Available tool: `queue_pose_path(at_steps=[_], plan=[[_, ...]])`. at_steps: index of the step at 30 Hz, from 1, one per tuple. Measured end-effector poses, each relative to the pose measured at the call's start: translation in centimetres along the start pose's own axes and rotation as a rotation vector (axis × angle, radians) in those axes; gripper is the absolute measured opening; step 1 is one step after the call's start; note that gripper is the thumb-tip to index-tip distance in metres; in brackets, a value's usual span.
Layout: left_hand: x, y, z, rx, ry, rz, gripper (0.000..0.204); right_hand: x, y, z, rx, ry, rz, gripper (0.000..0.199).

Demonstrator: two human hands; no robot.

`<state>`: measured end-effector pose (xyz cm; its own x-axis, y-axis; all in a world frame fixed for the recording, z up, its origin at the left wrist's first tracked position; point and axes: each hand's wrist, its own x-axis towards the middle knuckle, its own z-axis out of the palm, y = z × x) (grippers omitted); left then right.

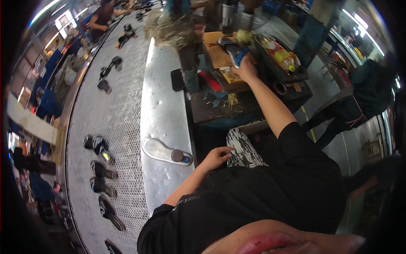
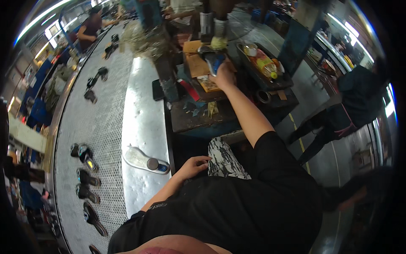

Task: The person repeatedly takes sandals from the conveyor, fits them onto shoe lasts by hand, presses each lasted sandal under a machine press, and removes them.

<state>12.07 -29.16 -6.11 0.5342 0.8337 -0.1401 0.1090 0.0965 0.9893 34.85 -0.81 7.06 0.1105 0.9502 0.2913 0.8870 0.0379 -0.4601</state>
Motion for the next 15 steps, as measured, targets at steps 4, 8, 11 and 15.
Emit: queue_pose_path(at_steps=[4, 8, 11, 15], plan=[[-0.2, 4.0, 1.4, 0.271, -0.113, 0.248, 0.035, 1.4, 3.7, -0.6, -0.151, 0.121, -0.037, 0.105], [-1.4, 12.6, -0.8, 0.125, -0.008, 0.445, 0.036, 5.4, 7.7, -3.8, 0.178, 0.257, -0.214, 0.081], [-3.2, 13.8, -8.9, 0.226, 0.369, 0.470, 0.036, 7.4, 9.3, -4.6, 0.187, 0.341, -0.194, 0.065], [-9.2, 1.1, -31.5, 1.148, 1.224, 0.133, 0.079, 5.3, 3.5, -5.8, 0.227, 0.178, -0.342, 0.039]])
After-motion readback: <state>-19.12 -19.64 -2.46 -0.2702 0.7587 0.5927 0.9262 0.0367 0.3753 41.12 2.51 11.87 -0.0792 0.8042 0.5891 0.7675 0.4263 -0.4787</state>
